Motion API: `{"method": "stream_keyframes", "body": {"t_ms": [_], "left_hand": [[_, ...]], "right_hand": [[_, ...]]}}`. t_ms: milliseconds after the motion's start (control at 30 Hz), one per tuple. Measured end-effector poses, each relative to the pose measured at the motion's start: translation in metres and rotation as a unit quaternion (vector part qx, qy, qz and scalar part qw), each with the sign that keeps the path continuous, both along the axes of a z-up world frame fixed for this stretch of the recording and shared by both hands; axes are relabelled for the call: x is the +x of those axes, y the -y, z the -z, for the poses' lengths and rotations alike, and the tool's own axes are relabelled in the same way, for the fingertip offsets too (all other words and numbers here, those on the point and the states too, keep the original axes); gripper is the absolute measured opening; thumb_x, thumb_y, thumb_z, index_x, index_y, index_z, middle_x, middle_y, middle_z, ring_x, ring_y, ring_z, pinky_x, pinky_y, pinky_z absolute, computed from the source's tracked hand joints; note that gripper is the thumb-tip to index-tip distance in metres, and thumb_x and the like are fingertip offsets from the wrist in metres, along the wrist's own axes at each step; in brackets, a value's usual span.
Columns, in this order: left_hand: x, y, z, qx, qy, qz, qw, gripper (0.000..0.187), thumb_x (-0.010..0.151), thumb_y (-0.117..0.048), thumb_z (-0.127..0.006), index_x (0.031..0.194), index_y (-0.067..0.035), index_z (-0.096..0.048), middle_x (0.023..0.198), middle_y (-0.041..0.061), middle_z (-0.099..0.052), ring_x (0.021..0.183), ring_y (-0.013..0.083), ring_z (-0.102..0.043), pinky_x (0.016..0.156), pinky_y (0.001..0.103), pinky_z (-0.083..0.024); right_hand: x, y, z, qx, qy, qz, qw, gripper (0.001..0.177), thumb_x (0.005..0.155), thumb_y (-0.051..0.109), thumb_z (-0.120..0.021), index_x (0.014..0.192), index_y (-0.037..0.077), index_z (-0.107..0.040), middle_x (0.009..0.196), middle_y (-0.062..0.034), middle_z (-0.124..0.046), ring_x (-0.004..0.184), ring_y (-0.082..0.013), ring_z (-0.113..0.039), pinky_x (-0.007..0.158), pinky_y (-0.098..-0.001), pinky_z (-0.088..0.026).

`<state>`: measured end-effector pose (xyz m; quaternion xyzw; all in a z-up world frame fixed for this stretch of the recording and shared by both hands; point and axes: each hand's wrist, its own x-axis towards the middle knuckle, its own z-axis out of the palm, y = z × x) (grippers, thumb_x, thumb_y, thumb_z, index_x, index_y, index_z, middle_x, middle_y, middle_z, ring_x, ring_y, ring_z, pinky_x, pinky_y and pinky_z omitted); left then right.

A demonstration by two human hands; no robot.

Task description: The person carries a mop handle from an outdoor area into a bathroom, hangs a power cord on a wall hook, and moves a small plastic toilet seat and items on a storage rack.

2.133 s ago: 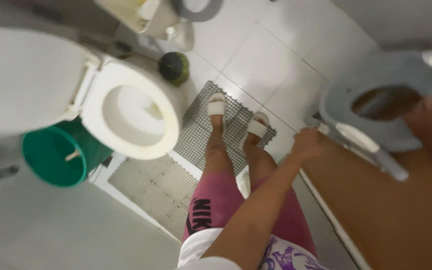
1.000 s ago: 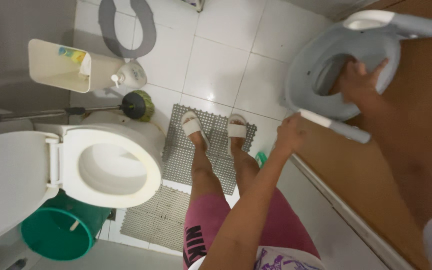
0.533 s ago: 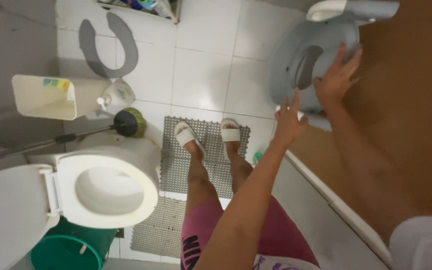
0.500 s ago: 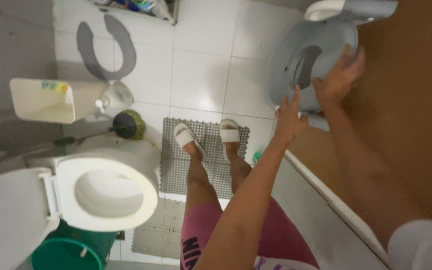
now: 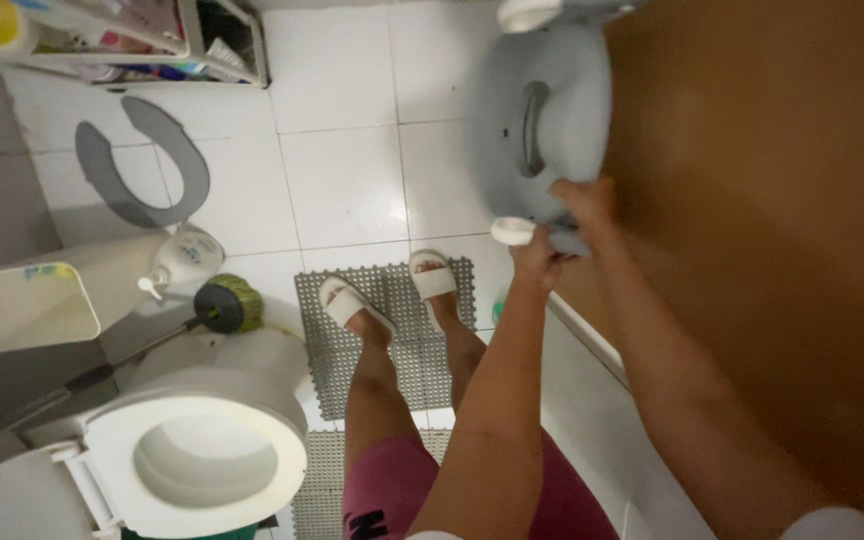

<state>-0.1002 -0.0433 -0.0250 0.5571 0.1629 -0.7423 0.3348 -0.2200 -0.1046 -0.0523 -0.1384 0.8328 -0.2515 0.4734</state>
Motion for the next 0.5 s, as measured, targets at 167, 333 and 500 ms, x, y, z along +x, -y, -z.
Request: {"method": "stream_keyframes", "body": {"t_ms": [167, 333, 500], "left_hand": [[-0.008, 0.015, 0.000, -0.036, 0.037, -0.096, 0.994, 0.082, 0.087, -0.009, -0.067, 0.153, -0.006, -0.017, 0.136, 0.026, -0.050, 0.120, 0.0382, -0.055, 0.092, 0.047, -0.052], [-0.027, 0.006, -0.013, -0.051, 0.163, -0.043, 0.984, 0.077, 0.089, -0.006, -0.066, 0.149, -0.002, -0.018, 0.132, 0.023, -0.053, 0.112, 0.0341, -0.062, 0.085, 0.043, -0.062], [-0.063, -0.023, -0.011, -0.175, 0.320, 0.015, 0.931, 0.084, 0.086, -0.006, -0.073, 0.146, 0.009, -0.016, 0.131, 0.030, -0.054, 0.115, 0.0360, -0.064, 0.095, 0.040, -0.057]], "right_hand": [[0.024, 0.020, -0.022, -0.085, -0.062, -0.096, 0.990, 0.066, 0.070, 0.009, -0.077, 0.133, 0.000, -0.057, 0.114, -0.0089, -0.070, 0.101, -0.0238, -0.068, 0.086, -0.0367, -0.055], [0.003, 0.022, -0.052, -0.133, 0.094, -0.060, 0.985, 0.065, 0.072, 0.006, -0.074, 0.135, -0.002, -0.058, 0.122, -0.0131, -0.068, 0.107, -0.0276, -0.067, 0.088, -0.0393, -0.057], [-0.022, 0.010, -0.067, -0.066, 0.176, 0.003, 0.982, 0.060, 0.073, 0.007, -0.073, 0.130, -0.001, -0.057, 0.120, -0.0160, -0.066, 0.102, -0.0311, -0.069, 0.079, -0.0438, -0.062]]}}
